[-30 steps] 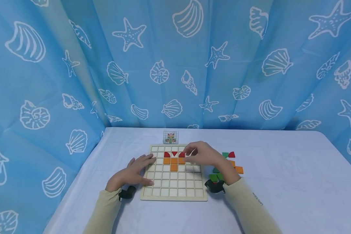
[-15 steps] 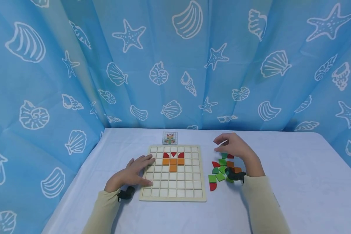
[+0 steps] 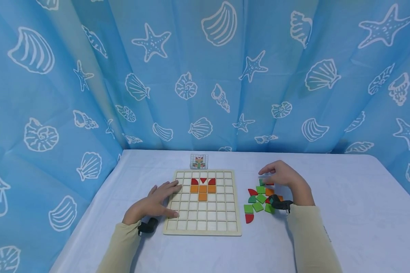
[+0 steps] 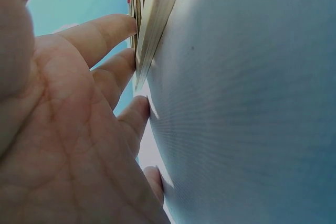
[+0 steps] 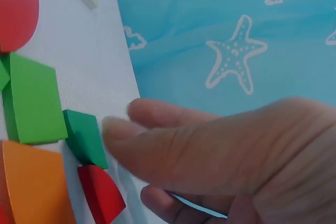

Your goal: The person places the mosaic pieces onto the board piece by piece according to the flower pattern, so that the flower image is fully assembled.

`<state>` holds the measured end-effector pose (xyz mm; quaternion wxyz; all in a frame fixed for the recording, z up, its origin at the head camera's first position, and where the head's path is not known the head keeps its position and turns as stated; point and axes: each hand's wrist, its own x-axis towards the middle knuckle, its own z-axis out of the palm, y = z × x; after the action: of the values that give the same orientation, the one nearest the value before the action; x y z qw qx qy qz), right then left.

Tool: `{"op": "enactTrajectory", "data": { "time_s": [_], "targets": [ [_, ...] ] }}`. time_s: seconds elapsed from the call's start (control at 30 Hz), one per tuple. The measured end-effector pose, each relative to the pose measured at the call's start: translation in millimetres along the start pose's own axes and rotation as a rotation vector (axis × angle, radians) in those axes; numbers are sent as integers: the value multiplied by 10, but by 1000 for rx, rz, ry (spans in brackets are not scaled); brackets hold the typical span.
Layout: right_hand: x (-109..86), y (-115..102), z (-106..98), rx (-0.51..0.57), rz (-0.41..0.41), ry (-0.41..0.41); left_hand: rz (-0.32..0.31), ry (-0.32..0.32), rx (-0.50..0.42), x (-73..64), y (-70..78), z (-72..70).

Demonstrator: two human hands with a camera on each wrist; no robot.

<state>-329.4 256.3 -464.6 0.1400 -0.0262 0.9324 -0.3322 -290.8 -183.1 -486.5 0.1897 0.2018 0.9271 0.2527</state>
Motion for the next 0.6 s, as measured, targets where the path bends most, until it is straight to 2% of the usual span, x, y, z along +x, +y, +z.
{"op": "enactTrajectory", "data": {
  "time_s": [0.27, 0.6],
  "targets": [
    [9, -3, 43, 11, 5, -24, -8, -3, 7, 7, 15, -17],
    [89, 66, 127, 7, 3, -6, -15, -7, -5, -16, 22, 15]
  ]
}}
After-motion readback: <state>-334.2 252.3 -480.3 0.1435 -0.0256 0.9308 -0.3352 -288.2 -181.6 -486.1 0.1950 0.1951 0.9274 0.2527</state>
